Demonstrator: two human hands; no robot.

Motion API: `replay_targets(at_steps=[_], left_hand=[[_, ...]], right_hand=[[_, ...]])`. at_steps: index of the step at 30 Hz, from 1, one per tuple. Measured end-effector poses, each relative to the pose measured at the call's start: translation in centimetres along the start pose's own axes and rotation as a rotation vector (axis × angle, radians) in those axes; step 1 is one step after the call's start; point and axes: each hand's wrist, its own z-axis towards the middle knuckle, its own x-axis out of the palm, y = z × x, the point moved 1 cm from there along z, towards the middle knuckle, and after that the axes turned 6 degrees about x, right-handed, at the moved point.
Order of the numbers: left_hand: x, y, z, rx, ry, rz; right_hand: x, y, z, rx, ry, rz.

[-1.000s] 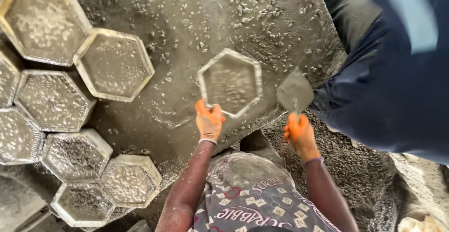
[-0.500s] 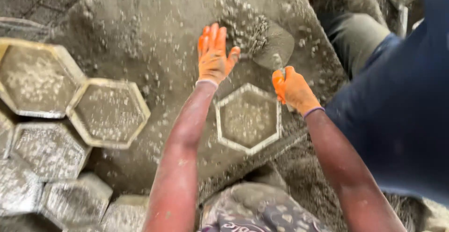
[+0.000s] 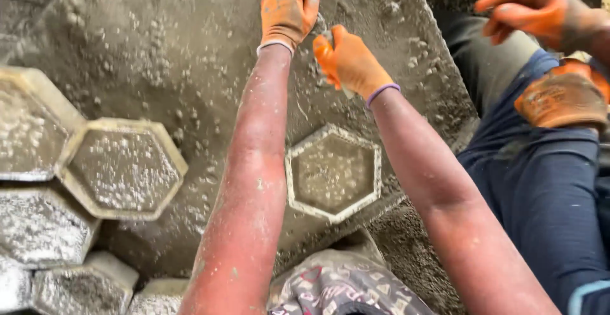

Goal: Filling and smoothing concrete in hexagonal molds to create pavers.

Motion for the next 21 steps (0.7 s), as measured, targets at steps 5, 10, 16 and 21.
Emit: replay_targets(at_steps=[5, 10, 16, 21], left_hand=[[2.3, -1.0, -7.6, 0.227, -0.318, -0.081], [-4.7, -12.0, -18.5, 0.309, -0.341, -0.366], [-7.9, -16.1, -28.9, 0.243, -0.288, -0.708], [-6.5, -11.7, -33.5, -0.054, -0.434, -0.986]], right_hand=[[0.5, -3.3, -6.3, 0.071, 0.128, 0.208], [1.0, -6.4, -19.4, -0.068, -0.071, -0.009], [4.1, -13.6, -28.3, -0.284, -0.361, -0.382], [6.0, -15.8, -30.2, -0.186, -0.404, -0.795]])
